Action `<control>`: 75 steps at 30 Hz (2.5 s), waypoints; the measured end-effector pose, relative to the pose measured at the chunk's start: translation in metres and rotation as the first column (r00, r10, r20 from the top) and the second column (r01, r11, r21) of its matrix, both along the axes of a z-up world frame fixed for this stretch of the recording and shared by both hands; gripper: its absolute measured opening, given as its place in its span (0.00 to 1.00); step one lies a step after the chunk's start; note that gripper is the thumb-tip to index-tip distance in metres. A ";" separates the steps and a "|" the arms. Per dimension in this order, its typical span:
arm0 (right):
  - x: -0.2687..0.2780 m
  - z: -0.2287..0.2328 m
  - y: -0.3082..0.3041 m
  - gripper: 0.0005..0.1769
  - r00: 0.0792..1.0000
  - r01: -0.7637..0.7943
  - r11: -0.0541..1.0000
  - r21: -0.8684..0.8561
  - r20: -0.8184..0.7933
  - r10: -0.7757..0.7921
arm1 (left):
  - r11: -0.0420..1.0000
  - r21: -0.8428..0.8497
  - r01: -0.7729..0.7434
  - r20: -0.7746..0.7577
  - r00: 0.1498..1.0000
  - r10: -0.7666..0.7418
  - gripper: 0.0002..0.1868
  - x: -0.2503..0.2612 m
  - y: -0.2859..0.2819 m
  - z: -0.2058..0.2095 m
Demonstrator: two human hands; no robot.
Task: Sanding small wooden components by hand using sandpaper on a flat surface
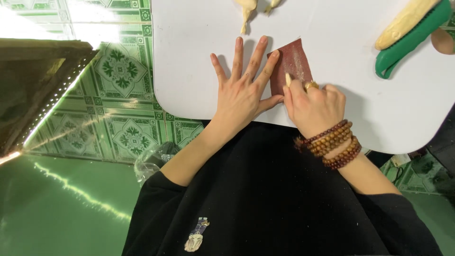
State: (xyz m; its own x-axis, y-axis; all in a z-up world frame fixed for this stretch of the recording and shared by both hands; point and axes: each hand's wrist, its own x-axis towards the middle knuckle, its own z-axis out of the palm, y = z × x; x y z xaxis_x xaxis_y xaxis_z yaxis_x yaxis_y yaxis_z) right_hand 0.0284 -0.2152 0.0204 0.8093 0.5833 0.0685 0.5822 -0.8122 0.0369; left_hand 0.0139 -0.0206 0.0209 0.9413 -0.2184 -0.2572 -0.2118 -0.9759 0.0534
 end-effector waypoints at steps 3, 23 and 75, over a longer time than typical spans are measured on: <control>0.030 -0.005 0.018 0.21 0.970 0.085 0.995 -0.056 -0.223 -0.095 | 1.000 -0.001 -0.007 -0.006 1.000 0.007 0.53 0.001 -0.002 0.001; 0.017 0.024 -0.045 0.21 0.464 0.536 0.479 0.695 -0.716 0.521 | 0.997 -0.074 0.003 0.090 0.996 0.003 0.56 -0.002 0.001 -0.013; 0.029 -0.007 0.010 0.07 0.967 -0.208 0.867 0.452 -0.035 0.251 | 0.923 -0.383 -0.035 0.142 0.985 0.096 0.47 0.005 0.005 -0.028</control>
